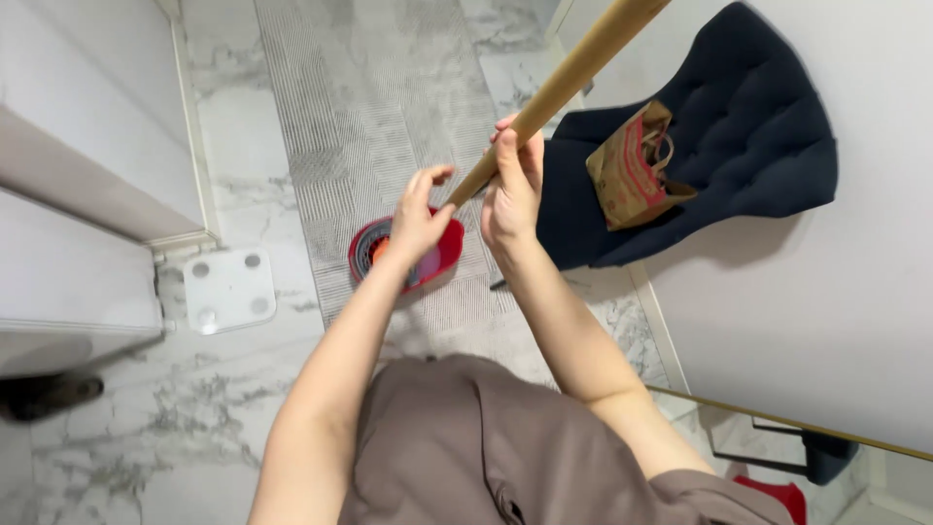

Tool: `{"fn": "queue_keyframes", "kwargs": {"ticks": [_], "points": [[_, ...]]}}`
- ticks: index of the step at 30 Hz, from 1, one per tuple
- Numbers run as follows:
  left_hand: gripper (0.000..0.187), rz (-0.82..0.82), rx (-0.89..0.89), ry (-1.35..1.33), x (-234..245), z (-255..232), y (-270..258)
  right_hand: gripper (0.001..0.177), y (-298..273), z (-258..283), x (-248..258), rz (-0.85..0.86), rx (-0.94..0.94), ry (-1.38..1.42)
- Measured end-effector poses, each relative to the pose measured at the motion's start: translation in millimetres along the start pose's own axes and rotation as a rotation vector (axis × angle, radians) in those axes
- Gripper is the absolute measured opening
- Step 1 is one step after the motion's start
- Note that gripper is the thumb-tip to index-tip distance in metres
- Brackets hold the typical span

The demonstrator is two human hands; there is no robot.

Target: Mop the tiled floor using a mop and bucket.

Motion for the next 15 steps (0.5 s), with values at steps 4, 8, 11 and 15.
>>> {"fn": "queue_keyframes", "kwargs": {"ticks": [4, 8, 11, 15], "points": [[0.048, 0.095, 0.051, 0.017, -19.6, 36.2, -19.4, 0.011, -10.2, -8.4, 9.7, -0.012, -0.081, -0.002], [0.032, 0.16, 0.139, -0.076, -58.6, 89.7, -35.7, 0.011, -13.6, 26.8, -11.2, 0.073, -0.086, -0.048], [0.027, 0.176, 0.257, -0.16, -53.5, 62.9, -21.9, 0.013, 4.0, 72.6, -28.2, 0.255, -0.09, -0.066], [0.032, 0.353, 0.373, -0.169, -53.7, 28.6, -5.2, 0.023, 30.7, 141.2, -53.7, 0.81, -0.101, 0.08]]}}
Point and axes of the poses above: each hand's wrist, its own y-axis towards the middle knuckle, its own x-axis out of the back of the hand, z = x × y, the point moved 6 cm from there along y, towards the middle knuckle, and after that the axes turned 5 degrees about -y, right-handed, at the moved point
